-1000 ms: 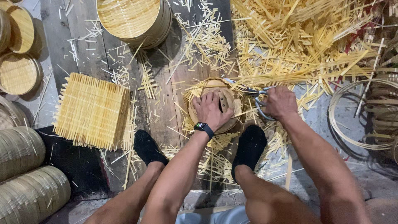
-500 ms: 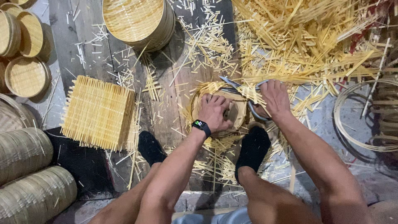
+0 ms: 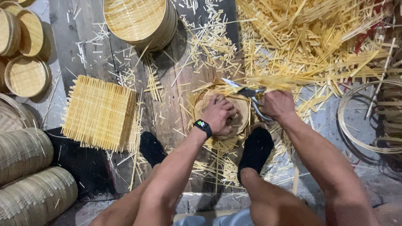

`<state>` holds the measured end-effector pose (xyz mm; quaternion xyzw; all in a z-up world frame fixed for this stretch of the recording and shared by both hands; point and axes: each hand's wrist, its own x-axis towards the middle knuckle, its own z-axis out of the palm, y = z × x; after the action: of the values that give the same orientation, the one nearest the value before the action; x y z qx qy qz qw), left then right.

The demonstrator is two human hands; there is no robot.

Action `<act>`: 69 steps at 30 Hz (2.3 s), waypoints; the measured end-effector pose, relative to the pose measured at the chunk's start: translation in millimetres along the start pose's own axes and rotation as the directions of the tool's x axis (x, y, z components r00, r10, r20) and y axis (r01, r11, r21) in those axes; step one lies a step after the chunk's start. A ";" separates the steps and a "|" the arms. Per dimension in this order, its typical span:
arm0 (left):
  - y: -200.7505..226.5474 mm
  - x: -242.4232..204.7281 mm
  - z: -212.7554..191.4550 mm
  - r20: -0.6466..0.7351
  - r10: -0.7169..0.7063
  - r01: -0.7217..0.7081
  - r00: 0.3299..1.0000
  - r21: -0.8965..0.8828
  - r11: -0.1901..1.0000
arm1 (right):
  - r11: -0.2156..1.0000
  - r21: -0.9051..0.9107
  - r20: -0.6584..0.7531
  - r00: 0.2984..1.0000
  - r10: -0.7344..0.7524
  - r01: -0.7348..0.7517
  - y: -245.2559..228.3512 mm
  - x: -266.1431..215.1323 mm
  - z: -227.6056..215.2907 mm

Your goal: The person assembles a bamboo steamer by placing a circular wooden frame onto a square woven bamboo mat, trimming the excess material from the mat with scissors, and then fitting a circular woven bamboo base into the frame.

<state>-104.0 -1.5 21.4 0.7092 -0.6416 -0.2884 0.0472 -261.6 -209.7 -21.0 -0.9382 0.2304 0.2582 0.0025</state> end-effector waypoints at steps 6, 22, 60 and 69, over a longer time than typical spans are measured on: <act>30.7 -17.3 11.4 -0.565 -0.384 0.242 0.730 -0.312 0.919 | 0.996 0.093 0.228 0.974 -0.007 -0.014 29.2 -5.9 5.6; 17.4 -13.4 -1.2 -0.238 -0.458 0.397 0.856 -0.265 0.879 | 0.994 0.104 -0.055 0.998 -0.011 0.017 9.8 5.2 -2.5; 10.1 -6.5 -27.5 -0.020 -0.240 0.234 0.971 -0.145 0.961 | 0.987 0.158 0.213 0.976 -0.044 0.010 17.3 4.9 -0.2; -66.7 10.9 -9.5 -0.161 -0.679 0.447 0.716 -0.642 0.623 | 0.505 0.564 0.466 0.756 0.459 -0.654 52.1 -1.1 4.9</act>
<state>-40.6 -3.1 -3.7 0.8720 -0.2428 -0.3161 0.2842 -287.3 -255.2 -18.7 -0.6960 0.5989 0.2564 0.3020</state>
